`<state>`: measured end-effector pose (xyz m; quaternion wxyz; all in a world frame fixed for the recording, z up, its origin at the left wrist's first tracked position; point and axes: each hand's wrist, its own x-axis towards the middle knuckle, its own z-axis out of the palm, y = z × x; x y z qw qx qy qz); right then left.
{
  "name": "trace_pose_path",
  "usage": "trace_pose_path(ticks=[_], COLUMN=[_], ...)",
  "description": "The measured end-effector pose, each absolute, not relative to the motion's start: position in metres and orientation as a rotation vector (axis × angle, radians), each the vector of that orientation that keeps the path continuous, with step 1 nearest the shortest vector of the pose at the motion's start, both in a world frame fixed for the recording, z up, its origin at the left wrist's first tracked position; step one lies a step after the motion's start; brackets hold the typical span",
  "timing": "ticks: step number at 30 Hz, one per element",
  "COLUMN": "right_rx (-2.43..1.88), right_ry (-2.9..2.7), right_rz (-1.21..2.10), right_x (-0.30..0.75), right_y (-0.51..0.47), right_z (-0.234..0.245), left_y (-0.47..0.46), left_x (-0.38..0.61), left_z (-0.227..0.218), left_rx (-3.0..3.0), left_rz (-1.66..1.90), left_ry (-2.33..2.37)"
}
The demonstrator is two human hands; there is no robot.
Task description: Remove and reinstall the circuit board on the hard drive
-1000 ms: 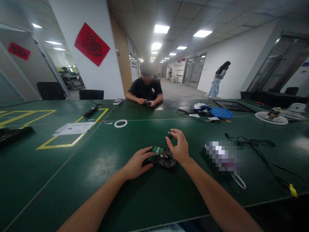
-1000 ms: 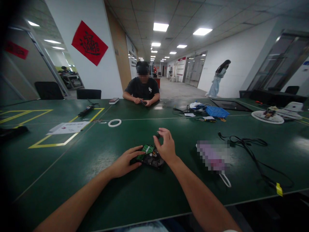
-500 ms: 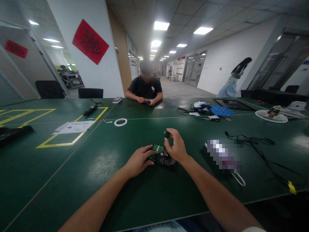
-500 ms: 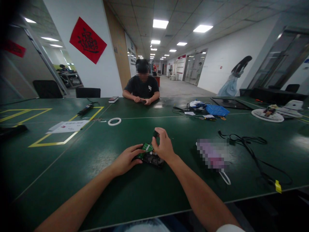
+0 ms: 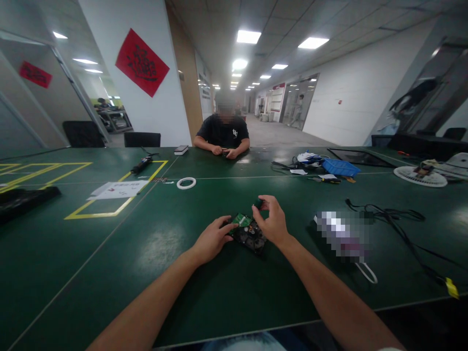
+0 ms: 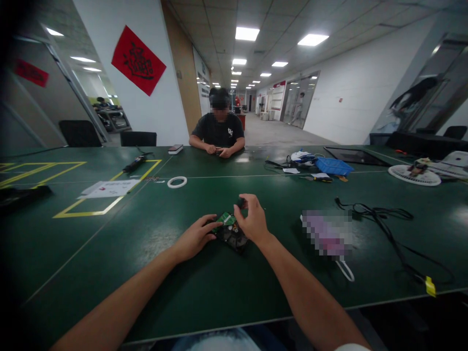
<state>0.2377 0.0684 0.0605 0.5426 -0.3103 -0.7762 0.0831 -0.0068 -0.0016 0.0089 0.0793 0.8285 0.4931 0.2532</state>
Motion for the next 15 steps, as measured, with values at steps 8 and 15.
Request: trace_pose_path(ticks=[8, 15], right_rx=[-0.738, -0.829], right_ry=[-1.844, -1.879], right_rz=[0.251, 0.169], right_x=[0.236, 0.237], right_y=[0.070, 0.068], right_z=[0.059, 0.061], left_y=[-0.009, -0.010], left_x=[-0.004, -0.003], left_z=[0.016, 0.019], left_rx=[2.461, 2.482], left_rz=[0.784, 0.782], left_ry=[1.444, 1.437])
